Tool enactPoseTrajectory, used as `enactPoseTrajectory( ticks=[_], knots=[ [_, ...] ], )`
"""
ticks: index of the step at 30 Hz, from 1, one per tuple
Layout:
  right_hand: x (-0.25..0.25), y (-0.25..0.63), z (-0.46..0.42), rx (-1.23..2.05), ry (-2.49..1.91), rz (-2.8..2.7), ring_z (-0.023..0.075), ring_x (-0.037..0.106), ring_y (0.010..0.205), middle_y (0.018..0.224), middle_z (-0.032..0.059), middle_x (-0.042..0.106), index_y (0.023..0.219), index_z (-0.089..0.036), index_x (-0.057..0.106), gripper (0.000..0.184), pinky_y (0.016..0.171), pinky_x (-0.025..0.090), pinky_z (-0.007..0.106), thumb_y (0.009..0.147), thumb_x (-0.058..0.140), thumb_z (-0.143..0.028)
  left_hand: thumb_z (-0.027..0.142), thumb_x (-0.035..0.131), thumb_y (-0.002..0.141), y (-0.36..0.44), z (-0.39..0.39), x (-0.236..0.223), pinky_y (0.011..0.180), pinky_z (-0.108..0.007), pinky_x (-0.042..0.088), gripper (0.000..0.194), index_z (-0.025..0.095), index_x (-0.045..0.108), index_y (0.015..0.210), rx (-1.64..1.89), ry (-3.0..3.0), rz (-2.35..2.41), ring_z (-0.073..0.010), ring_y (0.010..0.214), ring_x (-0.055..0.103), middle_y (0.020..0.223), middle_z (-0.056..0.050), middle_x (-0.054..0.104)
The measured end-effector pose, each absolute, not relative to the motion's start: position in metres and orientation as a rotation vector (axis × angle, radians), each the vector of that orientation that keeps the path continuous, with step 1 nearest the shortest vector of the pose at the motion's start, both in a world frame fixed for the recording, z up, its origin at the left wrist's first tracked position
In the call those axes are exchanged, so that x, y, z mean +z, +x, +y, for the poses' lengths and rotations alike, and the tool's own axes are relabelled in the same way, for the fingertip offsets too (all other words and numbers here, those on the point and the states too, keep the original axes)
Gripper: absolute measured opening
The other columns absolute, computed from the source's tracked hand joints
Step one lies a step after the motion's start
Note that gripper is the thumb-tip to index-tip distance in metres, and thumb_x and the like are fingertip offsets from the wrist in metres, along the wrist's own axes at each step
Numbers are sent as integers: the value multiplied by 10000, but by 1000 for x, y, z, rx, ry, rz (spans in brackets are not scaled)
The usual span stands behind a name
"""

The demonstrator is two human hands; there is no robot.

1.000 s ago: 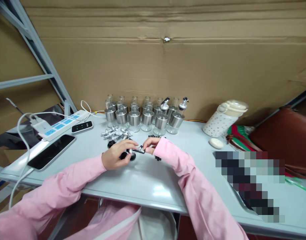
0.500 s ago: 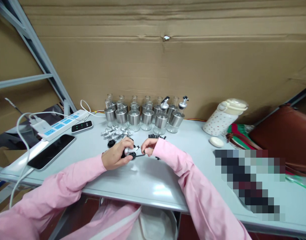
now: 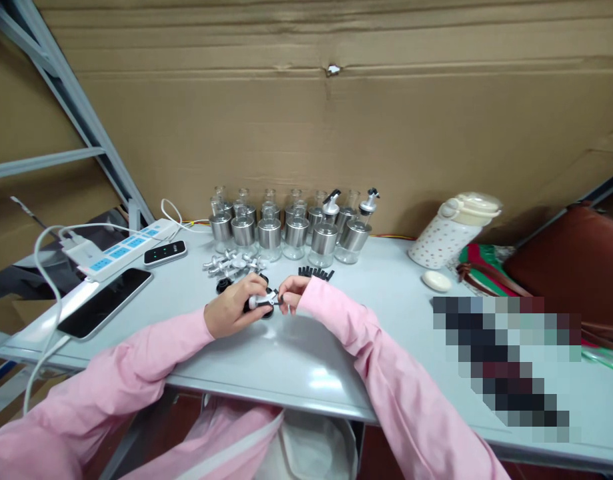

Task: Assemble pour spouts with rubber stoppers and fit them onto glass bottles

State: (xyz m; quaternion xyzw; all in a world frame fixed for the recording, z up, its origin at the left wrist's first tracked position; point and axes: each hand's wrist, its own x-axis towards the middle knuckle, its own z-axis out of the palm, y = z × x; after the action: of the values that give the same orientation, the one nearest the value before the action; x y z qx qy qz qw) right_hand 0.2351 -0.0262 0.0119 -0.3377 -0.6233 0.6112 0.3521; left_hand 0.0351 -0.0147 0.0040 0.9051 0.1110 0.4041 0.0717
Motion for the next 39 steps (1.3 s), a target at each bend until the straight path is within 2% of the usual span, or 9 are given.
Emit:
enactPoseTrajectory(
  ticks=[7, 13, 23, 31, 39],
  knots=[
    [6, 229, -28, 1355, -954, -1505, 80, 539, 429, 513, -3, 609, 687, -144, 576, 393, 450, 468, 219, 565, 740, -480, 211, 478, 851, 35, -13, 2, 671, -277, 466, 140, 169, 384, 946, 1261, 2710, 429, -148, 773, 508, 855, -59, 495],
    [22, 236, -35, 1215, -1023, -1444, 118, 602, 511, 561, -4, 631, 791, -169, 587, 325, 546, 537, 282, 628, 728, -412, 265, 475, 864, 36, -12, 0, 653, -265, 464, 152, 183, 376, 946, 1253, 2654, 442, -132, 739, 525, 857, -44, 493],
    [17, 233, -35, 1230, -1024, -1549, 132, 628, 529, 583, 22, 662, 745, -152, 621, 284, 541, 542, 271, 672, 691, -417, 324, 464, 873, 36, -12, 1, 644, -267, 473, 195, 179, 361, 952, 1189, 2702, 427, -135, 728, 521, 862, -54, 495],
    [12, 230, -37, 1268, -971, -1447, 121, 612, 490, 552, 1, 649, 725, -154, 620, 328, 503, 505, 246, 535, 787, -362, 317, 449, 879, 35, -11, 0, 656, -270, 472, 186, 180, 353, 962, 1173, 2702, 409, -137, 738, 513, 873, -58, 491],
    [14, 227, -40, 1289, -931, -1400, 104, 606, 481, 543, -8, 647, 712, -154, 601, 324, 492, 494, 219, 533, 791, -347, 330, 452, 877, 35, -10, -2, 664, -270, 465, 204, 183, 346, 970, 1142, 2690, 384, -139, 757, 511, 887, -55, 476]
  ],
)
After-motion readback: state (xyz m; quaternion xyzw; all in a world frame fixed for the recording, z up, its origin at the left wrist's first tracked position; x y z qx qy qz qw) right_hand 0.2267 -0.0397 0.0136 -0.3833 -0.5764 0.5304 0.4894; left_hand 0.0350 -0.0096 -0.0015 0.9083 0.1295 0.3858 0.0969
